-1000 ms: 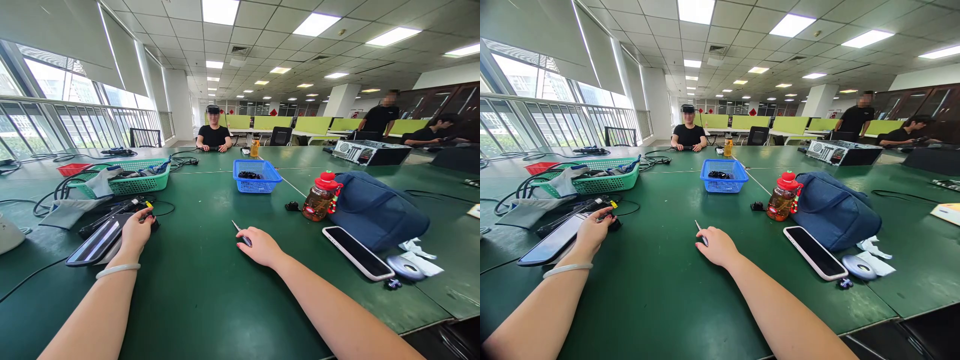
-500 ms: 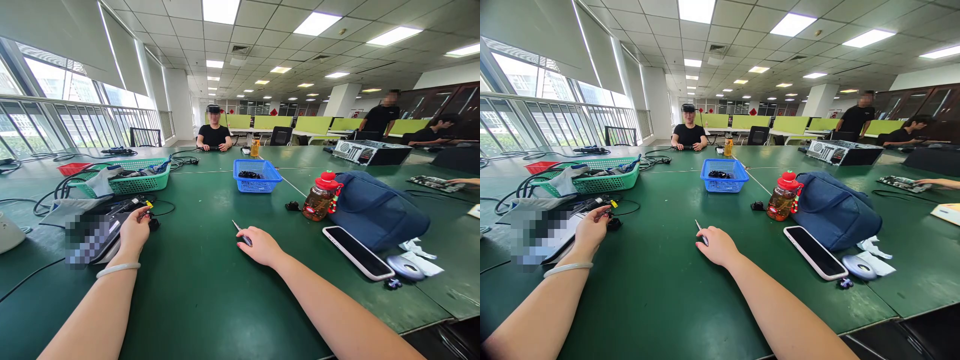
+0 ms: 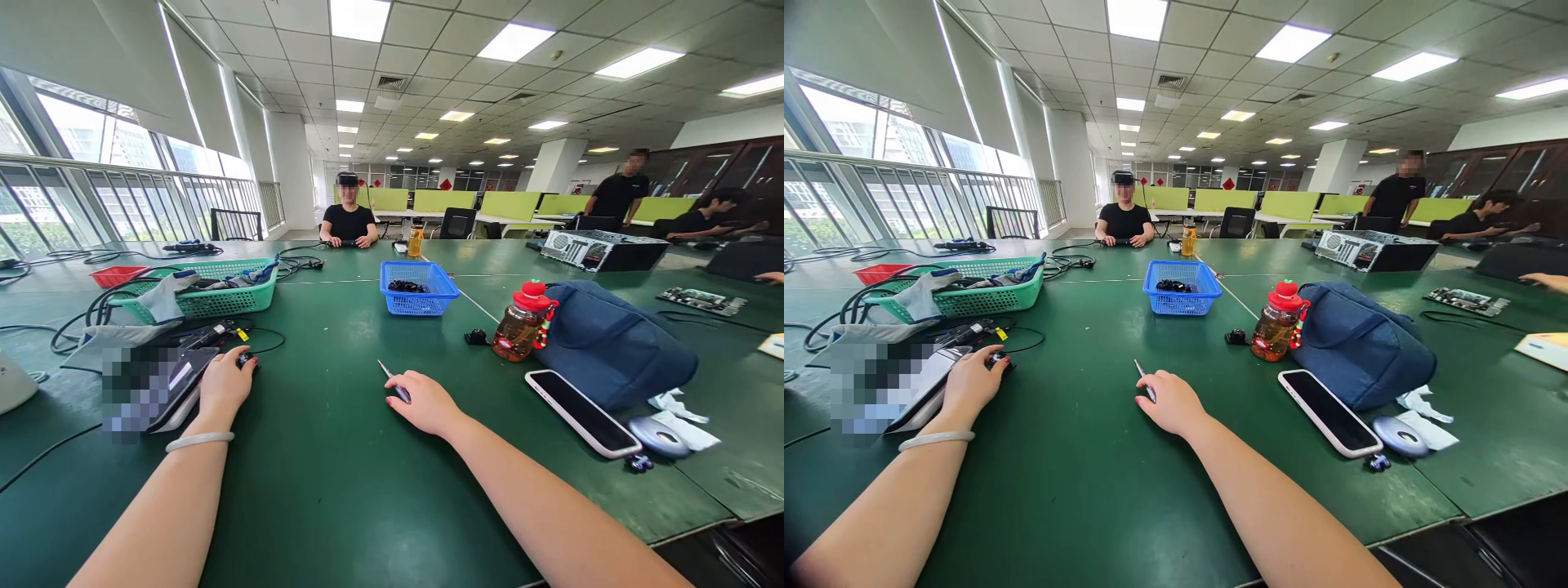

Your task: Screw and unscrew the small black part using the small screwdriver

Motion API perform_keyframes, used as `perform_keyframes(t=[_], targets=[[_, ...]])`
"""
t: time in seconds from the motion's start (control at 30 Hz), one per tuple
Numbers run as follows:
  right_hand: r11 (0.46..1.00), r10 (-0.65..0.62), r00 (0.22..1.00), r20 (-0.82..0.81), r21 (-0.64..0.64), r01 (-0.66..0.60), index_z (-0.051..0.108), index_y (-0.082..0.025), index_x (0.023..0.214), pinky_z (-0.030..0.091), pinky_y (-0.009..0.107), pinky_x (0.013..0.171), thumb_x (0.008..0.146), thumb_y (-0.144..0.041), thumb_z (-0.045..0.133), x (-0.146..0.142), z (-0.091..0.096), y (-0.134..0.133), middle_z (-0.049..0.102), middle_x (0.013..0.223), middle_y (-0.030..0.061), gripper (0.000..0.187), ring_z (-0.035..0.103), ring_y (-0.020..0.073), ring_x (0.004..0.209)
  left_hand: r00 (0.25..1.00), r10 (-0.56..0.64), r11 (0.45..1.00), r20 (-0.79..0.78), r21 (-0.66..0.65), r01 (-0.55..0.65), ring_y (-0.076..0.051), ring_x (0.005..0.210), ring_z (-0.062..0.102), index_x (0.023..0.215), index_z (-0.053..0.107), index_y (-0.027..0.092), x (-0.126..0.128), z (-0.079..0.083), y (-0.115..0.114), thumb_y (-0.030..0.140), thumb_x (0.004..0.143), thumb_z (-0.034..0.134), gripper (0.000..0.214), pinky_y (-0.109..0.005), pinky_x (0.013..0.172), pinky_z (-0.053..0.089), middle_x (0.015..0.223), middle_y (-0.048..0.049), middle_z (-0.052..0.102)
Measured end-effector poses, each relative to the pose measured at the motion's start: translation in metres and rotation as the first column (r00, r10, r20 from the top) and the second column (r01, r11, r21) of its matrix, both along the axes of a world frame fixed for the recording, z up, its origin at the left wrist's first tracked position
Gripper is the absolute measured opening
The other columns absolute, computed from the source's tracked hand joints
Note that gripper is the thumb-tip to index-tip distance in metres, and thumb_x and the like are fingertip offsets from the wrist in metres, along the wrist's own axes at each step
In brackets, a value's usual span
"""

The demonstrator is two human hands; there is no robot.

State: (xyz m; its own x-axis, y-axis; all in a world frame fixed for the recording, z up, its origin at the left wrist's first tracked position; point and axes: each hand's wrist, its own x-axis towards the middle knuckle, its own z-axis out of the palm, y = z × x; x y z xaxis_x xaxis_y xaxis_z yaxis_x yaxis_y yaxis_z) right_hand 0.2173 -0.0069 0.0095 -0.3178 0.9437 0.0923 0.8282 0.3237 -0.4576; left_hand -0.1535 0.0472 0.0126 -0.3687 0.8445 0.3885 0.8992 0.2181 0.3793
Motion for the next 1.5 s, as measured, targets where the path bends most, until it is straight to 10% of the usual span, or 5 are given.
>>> perform_keyframes(t=[1.5], targets=[[1.0,-0.005,1.0,-0.007,0.005,0.005,0.068,-0.026,0.112,0.042,0.028,0.072,0.087,-0.035,0.061,-0.0003,-0.0021,0.0014,0.063,0.099,0.0036,0.027,0.059,0.0175,0.087,0.985,-0.059,0.992,-0.162,-0.12,0.04,-0.031,0.104,0.064,0.124,0.063,0.012,0.0044,-0.0017,0.0072,0.031,0.087,0.041,0.047,-0.04,0.091,0.049,0.112,-0.0182,0.07]])
